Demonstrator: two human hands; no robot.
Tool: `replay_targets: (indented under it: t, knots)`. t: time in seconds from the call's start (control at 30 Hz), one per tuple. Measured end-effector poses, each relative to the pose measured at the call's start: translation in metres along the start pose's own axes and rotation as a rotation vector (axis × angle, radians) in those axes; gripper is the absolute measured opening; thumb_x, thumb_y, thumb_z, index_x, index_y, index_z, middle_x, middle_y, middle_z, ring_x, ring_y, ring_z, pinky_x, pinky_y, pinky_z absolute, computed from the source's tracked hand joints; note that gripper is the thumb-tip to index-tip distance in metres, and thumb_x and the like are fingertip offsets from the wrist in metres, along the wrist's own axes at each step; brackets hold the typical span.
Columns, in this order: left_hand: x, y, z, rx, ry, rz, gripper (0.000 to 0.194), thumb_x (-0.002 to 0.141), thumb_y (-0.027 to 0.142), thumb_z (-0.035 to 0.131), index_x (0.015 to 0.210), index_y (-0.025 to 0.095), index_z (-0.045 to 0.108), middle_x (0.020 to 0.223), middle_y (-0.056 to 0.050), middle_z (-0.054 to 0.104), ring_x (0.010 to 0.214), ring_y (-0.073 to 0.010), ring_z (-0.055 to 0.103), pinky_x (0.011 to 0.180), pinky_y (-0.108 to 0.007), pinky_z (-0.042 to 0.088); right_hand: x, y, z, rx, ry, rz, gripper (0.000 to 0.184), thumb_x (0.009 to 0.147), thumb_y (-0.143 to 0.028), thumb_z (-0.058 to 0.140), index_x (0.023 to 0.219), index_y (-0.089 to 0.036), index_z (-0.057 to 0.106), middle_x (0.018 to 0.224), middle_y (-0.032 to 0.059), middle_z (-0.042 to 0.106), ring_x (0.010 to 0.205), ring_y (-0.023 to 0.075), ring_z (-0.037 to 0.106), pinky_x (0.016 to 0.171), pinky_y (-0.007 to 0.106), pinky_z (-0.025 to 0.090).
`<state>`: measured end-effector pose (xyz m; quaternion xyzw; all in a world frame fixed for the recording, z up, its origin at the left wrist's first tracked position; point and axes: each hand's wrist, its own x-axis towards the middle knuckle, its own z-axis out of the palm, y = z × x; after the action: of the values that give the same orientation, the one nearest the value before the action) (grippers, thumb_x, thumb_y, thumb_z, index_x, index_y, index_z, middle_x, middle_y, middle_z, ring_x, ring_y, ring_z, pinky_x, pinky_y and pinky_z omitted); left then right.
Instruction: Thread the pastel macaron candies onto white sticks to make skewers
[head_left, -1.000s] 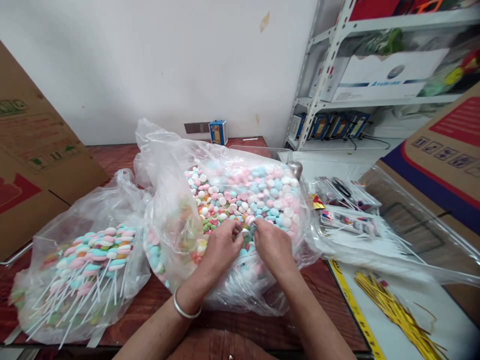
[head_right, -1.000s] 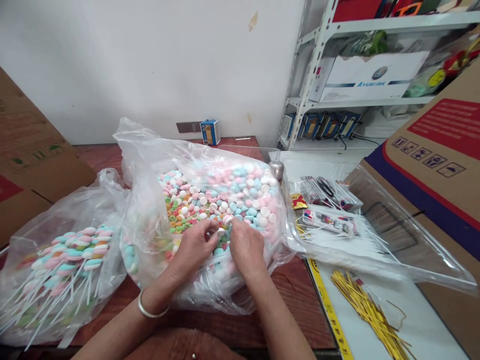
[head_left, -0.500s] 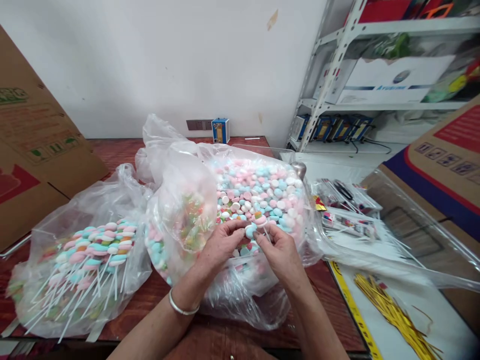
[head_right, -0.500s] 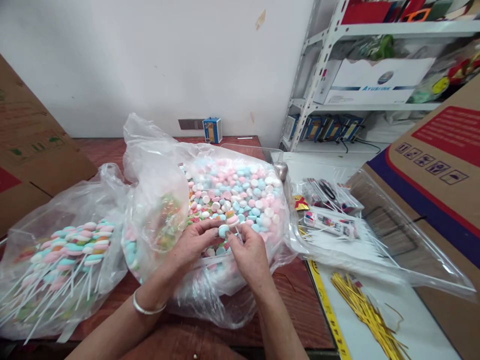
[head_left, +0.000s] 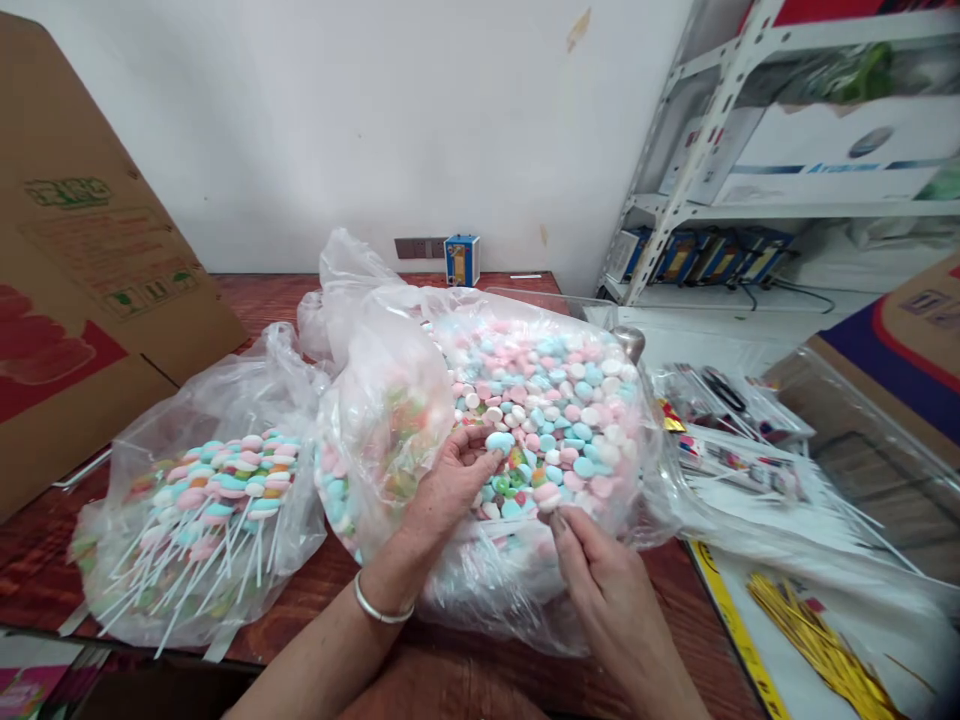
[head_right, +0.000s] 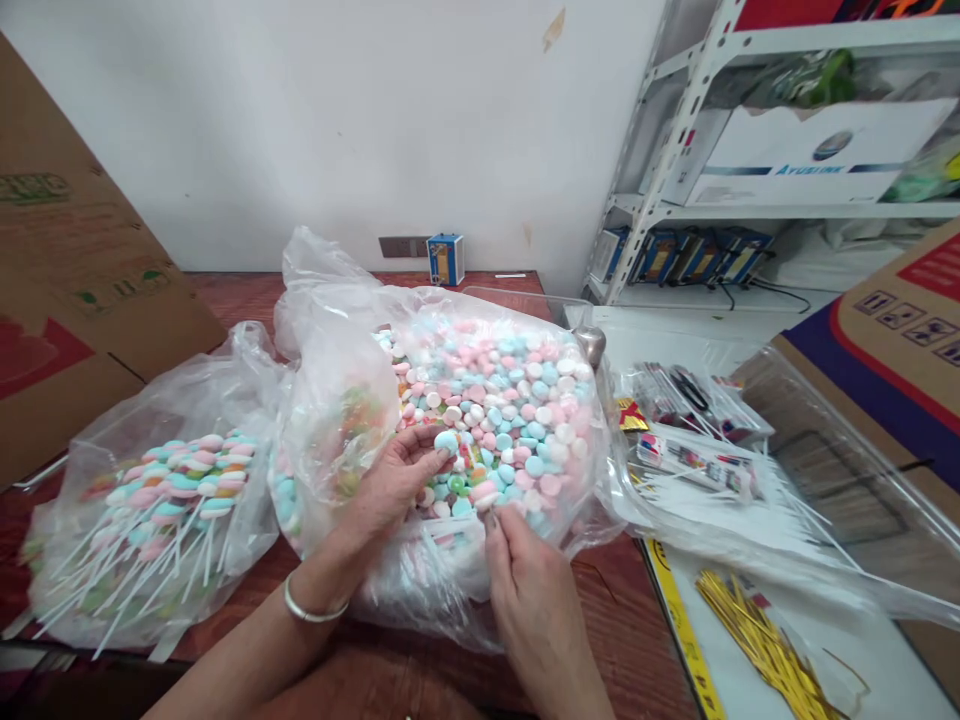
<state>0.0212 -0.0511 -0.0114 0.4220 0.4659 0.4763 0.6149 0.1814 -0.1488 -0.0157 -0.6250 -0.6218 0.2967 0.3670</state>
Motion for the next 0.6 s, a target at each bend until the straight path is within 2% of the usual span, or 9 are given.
replay_targets:
  t: [0.07,0.17,0.4,0.5,0.6]
  knots:
    - [0.0,0.002,-0.001,-0.006,0.009,0.025,0.044,0.071,0.033,0.082,0.109,0.016,0.067,0.107,-0.009,0.075,0.084,-0.0165,0.071,0.072,-0.026,0.057,-0.012,-0.001,-0.001,0.007,-0.062,0.01,0.036,0.1,-0.043,0.038,0.079,-0.023,0.058,0.071,0.0016,0.063,0.065,0.0184,0.056,0.061,0.027,0.038]
    - [-0.002,0.004,-0.001,0.005,0.002,0.047,0.042,0.072,0.032,0.081,0.108,0.015,0.068,0.105,-0.009,0.075,0.083,-0.016,0.071,0.075,-0.027,0.058,-0.02,-0.005,0.0,0.037,-0.086,0.028,0.036,0.1,-0.043,0.038,0.076,-0.023,0.056,0.069,0.0005,0.06,0.063,0.0171,0.053,0.059,0.025,0.037]
    - [-0.005,0.001,-0.002,0.118,-0.045,0.026,0.039,0.076,0.03,0.076,0.112,0.019,0.069,0.096,-0.006,0.076,0.085,-0.0207,0.072,0.049,-0.02,0.052,-0.014,-0.01,-0.002,0.113,-0.129,0.068,0.037,0.098,-0.045,0.038,0.074,-0.021,0.053,0.07,-0.0002,0.058,0.066,0.0163,0.052,0.061,0.025,0.038]
    - [-0.004,-0.004,-0.004,0.128,-0.057,0.078,0.04,0.075,0.027,0.077,0.113,0.017,0.069,0.09,-0.006,0.077,0.084,-0.0201,0.072,0.057,-0.023,0.057,-0.014,-0.01,-0.004,0.201,-0.174,0.12,0.037,0.097,-0.046,0.039,0.071,-0.022,0.05,0.063,-0.0029,0.05,0.06,0.0144,0.046,0.056,0.025,0.034]
    - [-0.005,-0.005,-0.003,0.147,-0.077,0.109,0.036,0.075,0.025,0.077,0.109,0.016,0.07,0.094,-0.007,0.078,0.088,-0.0206,0.073,0.068,-0.027,0.06,-0.015,-0.011,-0.003,0.351,-0.22,0.197,0.038,0.095,-0.051,0.041,0.072,-0.022,0.051,0.056,-0.0064,0.038,0.052,0.0121,0.035,0.049,0.024,0.026]
